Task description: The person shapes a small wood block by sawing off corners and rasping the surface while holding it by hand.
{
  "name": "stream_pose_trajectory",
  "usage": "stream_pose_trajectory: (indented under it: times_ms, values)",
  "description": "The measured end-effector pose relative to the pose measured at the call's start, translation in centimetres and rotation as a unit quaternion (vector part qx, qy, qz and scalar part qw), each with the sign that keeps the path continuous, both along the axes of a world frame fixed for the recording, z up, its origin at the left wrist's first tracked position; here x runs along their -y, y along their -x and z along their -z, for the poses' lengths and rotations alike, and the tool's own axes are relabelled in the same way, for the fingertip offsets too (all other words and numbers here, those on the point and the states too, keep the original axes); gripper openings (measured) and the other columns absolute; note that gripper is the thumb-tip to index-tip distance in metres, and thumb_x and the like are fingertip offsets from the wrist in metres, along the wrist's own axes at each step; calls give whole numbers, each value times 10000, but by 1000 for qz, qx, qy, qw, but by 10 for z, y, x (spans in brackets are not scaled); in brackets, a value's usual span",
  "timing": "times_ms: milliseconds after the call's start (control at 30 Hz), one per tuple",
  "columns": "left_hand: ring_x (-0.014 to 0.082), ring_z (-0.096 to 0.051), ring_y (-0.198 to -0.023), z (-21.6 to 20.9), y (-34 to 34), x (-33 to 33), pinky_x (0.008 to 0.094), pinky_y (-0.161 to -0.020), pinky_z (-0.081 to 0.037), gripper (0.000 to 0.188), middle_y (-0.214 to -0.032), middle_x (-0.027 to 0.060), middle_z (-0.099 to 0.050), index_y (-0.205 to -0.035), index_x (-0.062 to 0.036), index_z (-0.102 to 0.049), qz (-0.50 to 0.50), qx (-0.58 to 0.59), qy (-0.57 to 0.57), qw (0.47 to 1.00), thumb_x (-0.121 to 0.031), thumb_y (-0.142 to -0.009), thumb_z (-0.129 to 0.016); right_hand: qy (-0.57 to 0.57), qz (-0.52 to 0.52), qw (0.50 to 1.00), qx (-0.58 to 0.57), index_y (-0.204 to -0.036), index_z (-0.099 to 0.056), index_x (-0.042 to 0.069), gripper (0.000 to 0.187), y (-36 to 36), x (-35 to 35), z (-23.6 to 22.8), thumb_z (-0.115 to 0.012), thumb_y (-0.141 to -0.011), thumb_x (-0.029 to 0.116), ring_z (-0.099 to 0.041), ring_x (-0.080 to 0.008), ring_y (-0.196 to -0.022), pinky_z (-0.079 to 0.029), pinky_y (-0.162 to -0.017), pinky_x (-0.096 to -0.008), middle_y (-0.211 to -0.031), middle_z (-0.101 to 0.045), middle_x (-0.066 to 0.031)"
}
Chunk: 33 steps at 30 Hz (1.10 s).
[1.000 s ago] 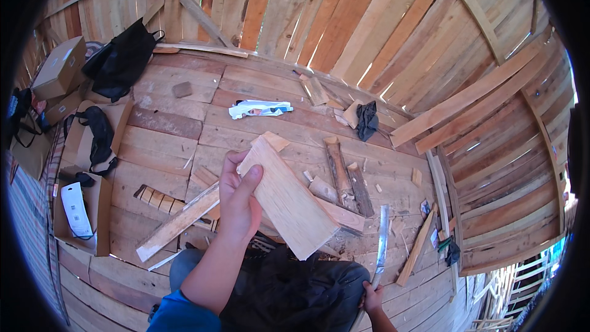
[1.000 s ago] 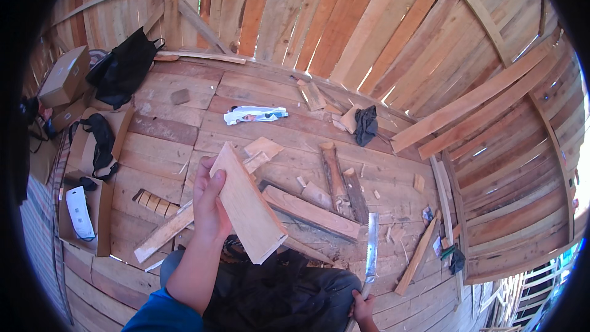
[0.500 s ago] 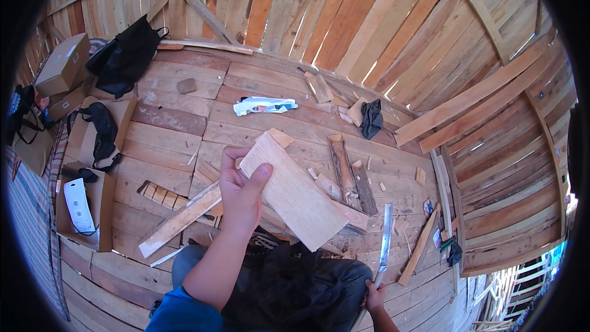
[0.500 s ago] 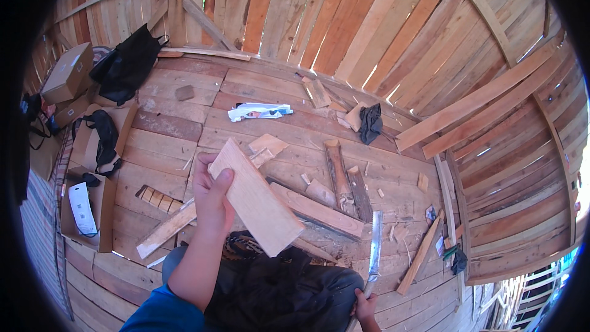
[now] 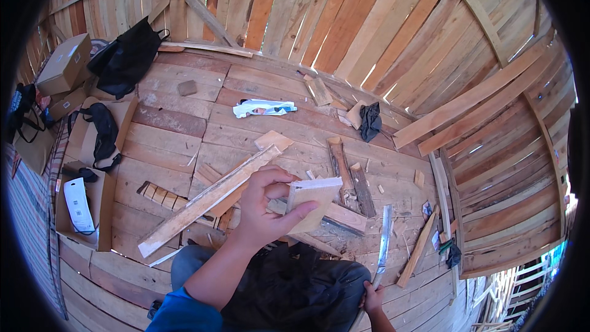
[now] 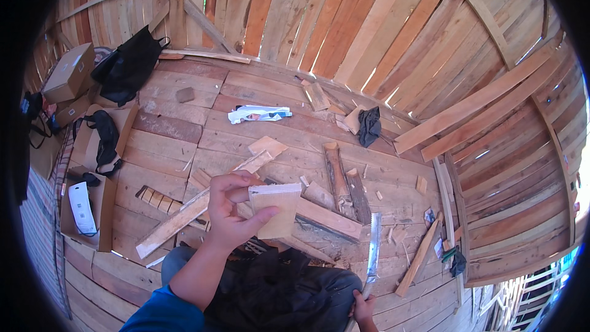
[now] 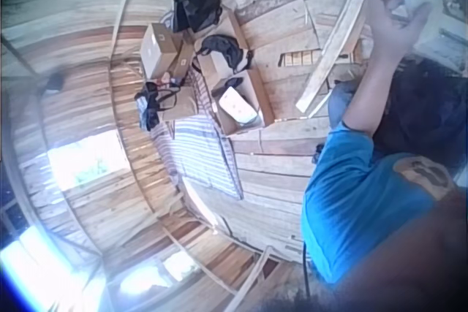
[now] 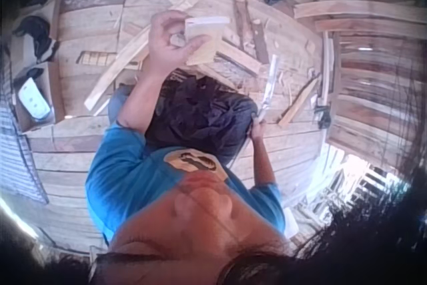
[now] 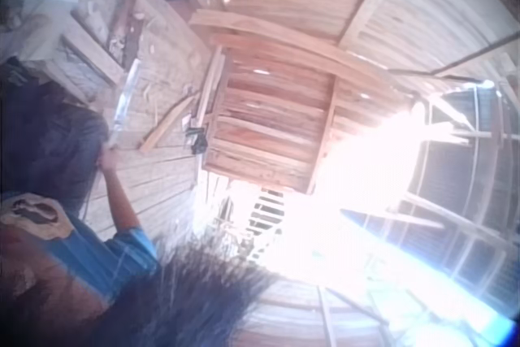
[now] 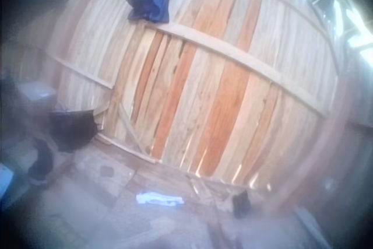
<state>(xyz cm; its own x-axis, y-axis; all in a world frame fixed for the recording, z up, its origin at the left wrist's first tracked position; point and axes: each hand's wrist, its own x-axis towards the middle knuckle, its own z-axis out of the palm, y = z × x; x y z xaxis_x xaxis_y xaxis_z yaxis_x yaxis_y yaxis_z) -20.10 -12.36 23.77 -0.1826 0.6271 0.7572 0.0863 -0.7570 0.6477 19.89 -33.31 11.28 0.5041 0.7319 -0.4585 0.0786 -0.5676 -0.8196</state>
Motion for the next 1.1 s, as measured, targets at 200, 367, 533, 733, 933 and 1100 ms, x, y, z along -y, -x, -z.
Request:
stream_pose_trajectory:
  times_ms: [200,367,533,733,933,1100]
  values:
    - [187,-650,-917,-6,-1,5,289,-783,-486,459,-912,115,-665,-1057,-11,-538,61,37,96,993,-85,-715,-835,12,7,1000,2,-583,-426,69,434,-3,1,2,-708,-857,255,-459,-183,-294,-396,-273,-323,-426,-451,-67]
    - [155,-637,-954,-3,-5,5,287,-835,-501,363,-1010,96,-653,-1067,-14,-515,166,131,169,963,-35,-792,-751,12,1,1000,-2,-588,-424,70,444,-3,0,4,-717,-851,275,-457,-187,-294,-398,-277,-327,-428,-449,-66]
    - [112,-622,-924,-10,-13,5,266,-834,-493,267,-1020,84,-630,-1121,-20,-459,282,364,261,848,-62,-914,-623,2,1,1000,-14,-567,-430,67,453,-5,2,5,-718,-849,273,-466,-193,-295,-398,-280,-329,-425,-455,-71]
    - [88,-597,-904,-3,-20,1,243,-782,-483,228,-1014,80,-620,-1137,-21,-423,218,203,318,900,-97,-965,-552,-2,6,1000,5,-566,-437,65,427,2,1,-4,-699,-856,240,-464,-192,-292,-387,-275,-331,-420,-451,-69]
    - [85,-582,-947,13,-39,0,252,-775,-485,236,-1027,65,-603,-1137,-29,-407,296,247,381,840,-93,-964,-555,-1,-34,999,12,-591,-463,59,392,21,-5,-22,-698,-863,216,-488,-173,-318,-401,-300,-309,-445,-480,-58]
    - [93,-573,-976,-5,-61,24,279,-802,-499,256,-1053,44,-572,-1158,-82,-398,382,297,423,767,-87,-960,-559,-54,-104,982,-145,-783,-516,39,230,84,-19,-91,-704,-863,144,-514,-136,-402,-440,-382,-283,-524,-520,-41]
